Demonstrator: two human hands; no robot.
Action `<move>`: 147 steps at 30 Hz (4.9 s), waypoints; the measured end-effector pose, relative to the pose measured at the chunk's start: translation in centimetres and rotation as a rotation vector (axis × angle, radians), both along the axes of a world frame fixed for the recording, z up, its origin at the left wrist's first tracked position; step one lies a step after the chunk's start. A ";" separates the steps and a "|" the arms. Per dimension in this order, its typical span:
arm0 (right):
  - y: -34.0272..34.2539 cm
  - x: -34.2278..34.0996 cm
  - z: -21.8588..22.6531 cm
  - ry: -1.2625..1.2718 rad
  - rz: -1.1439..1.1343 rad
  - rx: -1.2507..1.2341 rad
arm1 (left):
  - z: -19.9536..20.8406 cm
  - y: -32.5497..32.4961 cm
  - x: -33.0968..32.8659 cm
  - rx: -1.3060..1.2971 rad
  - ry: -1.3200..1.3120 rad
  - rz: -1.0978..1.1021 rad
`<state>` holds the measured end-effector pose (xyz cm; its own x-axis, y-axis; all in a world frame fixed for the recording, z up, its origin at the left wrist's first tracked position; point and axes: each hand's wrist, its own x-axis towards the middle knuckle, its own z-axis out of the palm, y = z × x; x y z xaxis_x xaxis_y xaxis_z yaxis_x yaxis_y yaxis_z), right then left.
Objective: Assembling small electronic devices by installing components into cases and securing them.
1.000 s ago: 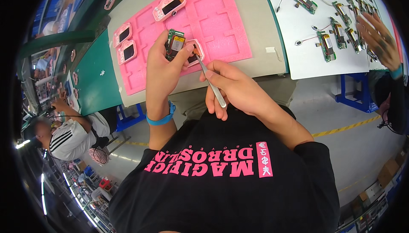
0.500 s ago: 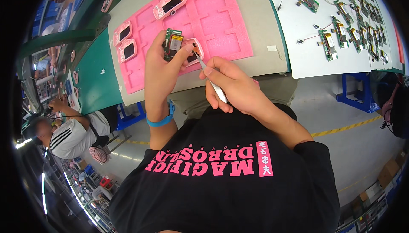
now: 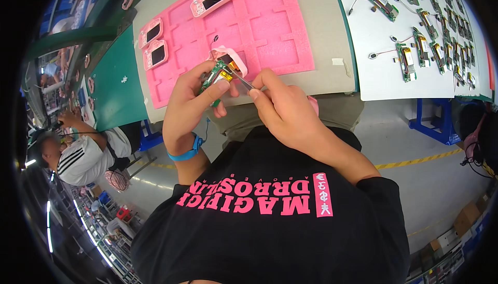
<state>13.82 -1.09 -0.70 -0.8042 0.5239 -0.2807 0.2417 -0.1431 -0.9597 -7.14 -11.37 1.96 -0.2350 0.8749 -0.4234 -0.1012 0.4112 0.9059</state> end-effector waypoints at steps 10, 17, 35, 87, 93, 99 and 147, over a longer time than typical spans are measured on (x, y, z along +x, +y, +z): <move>0.3 0.4 -0.8 -0.054 0.028 0.249 | -0.2 0.3 -0.2 0.020 0.005 -0.038; 0.3 0.6 -0.4 -0.046 0.045 0.400 | -0.5 0.3 -0.2 0.046 0.036 -0.046; 3.3 2.2 2.3 -0.114 -0.104 0.488 | 1.8 3.8 1.5 0.001 -0.006 0.035; 11.0 5.3 2.2 -0.316 -0.339 0.738 | 2.2 6.7 -15.9 0.243 1.148 0.124; 18.9 7.9 1.7 -0.461 -0.440 1.043 | 1.0 -3.7 -10.7 0.201 1.130 0.067; 19.1 6.1 4.0 -0.669 -0.306 1.096 | 0.3 -4.7 -8.0 0.259 1.210 0.234; 3.0 1.3 -1.7 0.190 -0.051 -0.395 | -0.2 5.1 1.1 0.074 0.658 0.140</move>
<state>15.15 1.93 -2.38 -0.8367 0.4468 -0.3166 0.0489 -0.5149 -0.8559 -6.03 -6.30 1.73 -0.5363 0.8388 -0.0934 0.4335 0.3688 0.8222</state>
